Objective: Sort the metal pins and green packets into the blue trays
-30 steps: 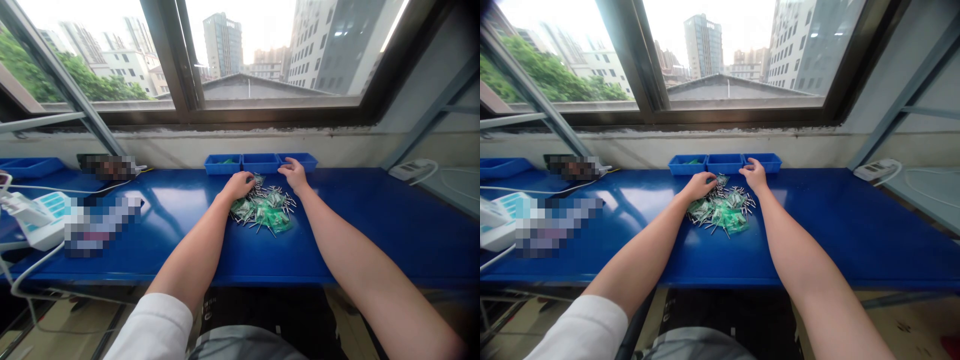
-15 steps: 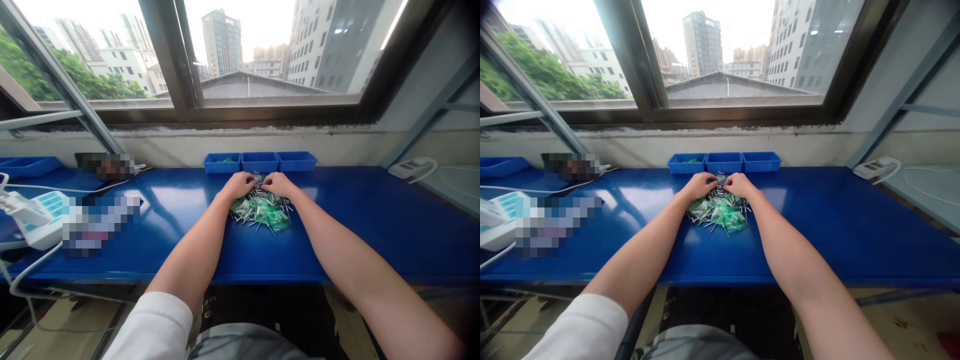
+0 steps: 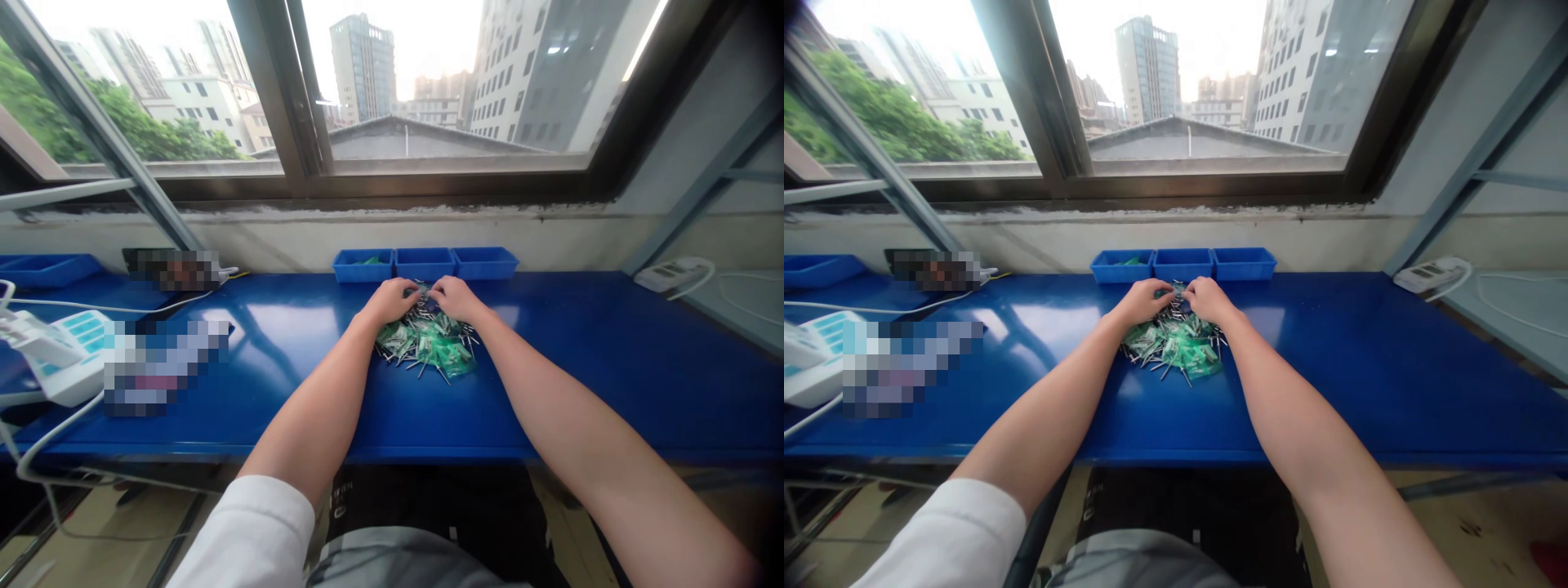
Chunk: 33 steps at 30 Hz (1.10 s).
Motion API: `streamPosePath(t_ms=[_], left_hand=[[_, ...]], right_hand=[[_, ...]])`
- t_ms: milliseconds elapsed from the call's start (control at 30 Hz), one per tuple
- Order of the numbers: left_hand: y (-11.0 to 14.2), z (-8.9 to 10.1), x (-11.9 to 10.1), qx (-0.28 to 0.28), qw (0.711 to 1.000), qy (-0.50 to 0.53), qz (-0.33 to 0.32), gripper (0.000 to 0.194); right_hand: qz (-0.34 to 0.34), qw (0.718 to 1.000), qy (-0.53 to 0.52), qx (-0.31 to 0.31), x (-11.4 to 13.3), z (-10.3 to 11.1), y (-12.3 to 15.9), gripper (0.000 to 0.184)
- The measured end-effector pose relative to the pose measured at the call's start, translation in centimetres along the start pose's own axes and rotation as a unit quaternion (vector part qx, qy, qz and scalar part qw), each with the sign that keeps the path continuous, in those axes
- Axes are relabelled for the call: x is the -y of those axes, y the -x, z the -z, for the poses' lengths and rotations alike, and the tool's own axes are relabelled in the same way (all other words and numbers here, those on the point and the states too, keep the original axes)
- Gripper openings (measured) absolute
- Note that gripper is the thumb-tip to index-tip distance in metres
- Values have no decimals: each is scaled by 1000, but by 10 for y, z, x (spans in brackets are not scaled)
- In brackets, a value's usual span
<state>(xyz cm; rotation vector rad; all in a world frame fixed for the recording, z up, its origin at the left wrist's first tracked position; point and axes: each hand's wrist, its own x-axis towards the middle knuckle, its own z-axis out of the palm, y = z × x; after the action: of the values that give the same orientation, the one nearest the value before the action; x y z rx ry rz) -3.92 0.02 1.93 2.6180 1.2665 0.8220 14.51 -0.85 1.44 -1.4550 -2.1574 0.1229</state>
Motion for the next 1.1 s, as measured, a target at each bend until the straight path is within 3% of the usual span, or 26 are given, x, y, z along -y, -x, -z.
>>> streamPosePath(t_ms=[233, 367, 500, 600, 767, 1100], left_hand=[[-1, 1, -1, -9, 999, 21, -32, 26], [-2, 1, -2, -12, 999, 27, -19, 28], [-3, -1, -1, -18, 999, 30, -6, 30], [-3, -1, -2, -16, 999, 32, -2, 30], [-1, 2, -6, -22, 999, 32, 17, 27], [0, -1, 1, -24, 999, 13, 26, 31]], right_hand=[[-16, 999, -43, -24, 6, 3, 2, 27], [-30, 989, -140, -34, 5, 3, 2, 27], [-59, 945, -319, -39, 5, 3, 0, 17], [-79, 914, -397, -34, 7, 6, 0, 23], [-93, 904, -414, -54, 7, 10, 0, 33], [-146, 904, -359, -181, -23, 3, -10, 50]])
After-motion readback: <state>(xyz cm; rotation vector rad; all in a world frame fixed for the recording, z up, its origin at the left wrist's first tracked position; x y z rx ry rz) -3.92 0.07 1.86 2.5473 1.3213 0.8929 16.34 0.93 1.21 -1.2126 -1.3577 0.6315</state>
